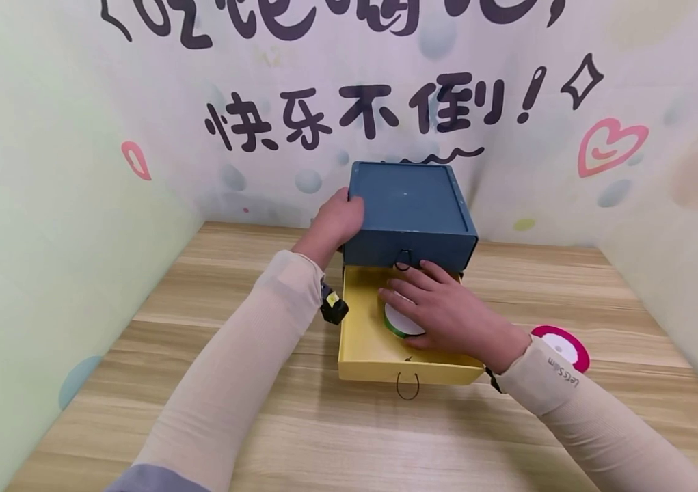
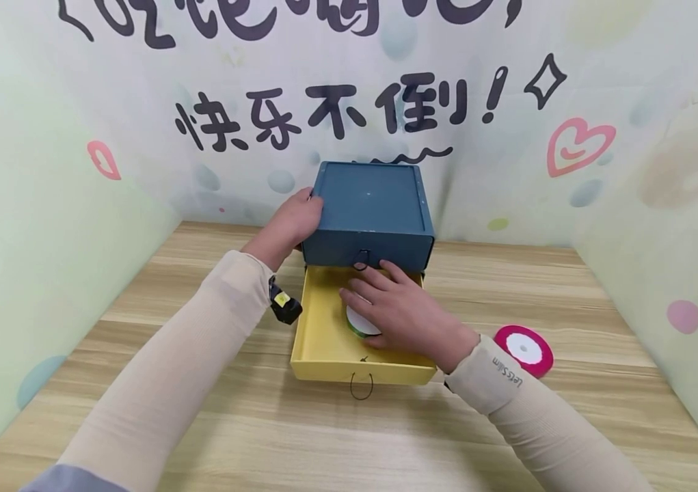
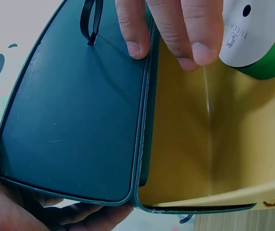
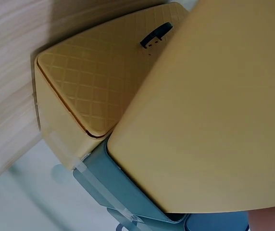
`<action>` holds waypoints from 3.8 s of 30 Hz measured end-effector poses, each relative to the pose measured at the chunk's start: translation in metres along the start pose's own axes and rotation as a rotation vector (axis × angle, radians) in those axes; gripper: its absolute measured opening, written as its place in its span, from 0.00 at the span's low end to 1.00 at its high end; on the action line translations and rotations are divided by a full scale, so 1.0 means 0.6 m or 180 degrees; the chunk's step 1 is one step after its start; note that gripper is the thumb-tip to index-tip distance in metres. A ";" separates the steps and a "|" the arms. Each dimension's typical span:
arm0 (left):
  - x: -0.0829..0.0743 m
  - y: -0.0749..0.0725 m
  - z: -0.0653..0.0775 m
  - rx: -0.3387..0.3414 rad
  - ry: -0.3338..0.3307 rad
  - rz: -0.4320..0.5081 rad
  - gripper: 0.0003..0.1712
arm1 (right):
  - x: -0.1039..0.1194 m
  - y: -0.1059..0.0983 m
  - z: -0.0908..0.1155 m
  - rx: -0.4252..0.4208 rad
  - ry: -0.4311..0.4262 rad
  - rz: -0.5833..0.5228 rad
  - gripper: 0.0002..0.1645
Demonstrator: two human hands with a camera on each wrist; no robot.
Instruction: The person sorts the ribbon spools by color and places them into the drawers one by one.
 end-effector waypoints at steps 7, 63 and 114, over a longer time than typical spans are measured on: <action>0.000 0.001 0.002 0.0005 0.0000 0.0025 0.31 | 0.001 0.000 0.000 -0.0037 -0.0009 0.0001 0.46; 0.000 -0.004 0.003 -0.0006 -0.0022 -0.0168 0.33 | 0.089 -0.061 0.031 -0.1269 0.0898 0.0182 0.46; 0.000 -0.003 -0.009 0.0155 0.0088 -0.0288 0.34 | -0.034 -0.014 -0.010 -0.1481 0.1384 0.0493 0.75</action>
Point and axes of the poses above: each hand's wrist, its own z-axis away from the middle knuckle, its own y-axis out of the palm, x = y × z, the point moved 6 cm from there along -z, towards the middle knuckle, and after that the axes turned 11 degrees about -y, right-handed, at the moved point
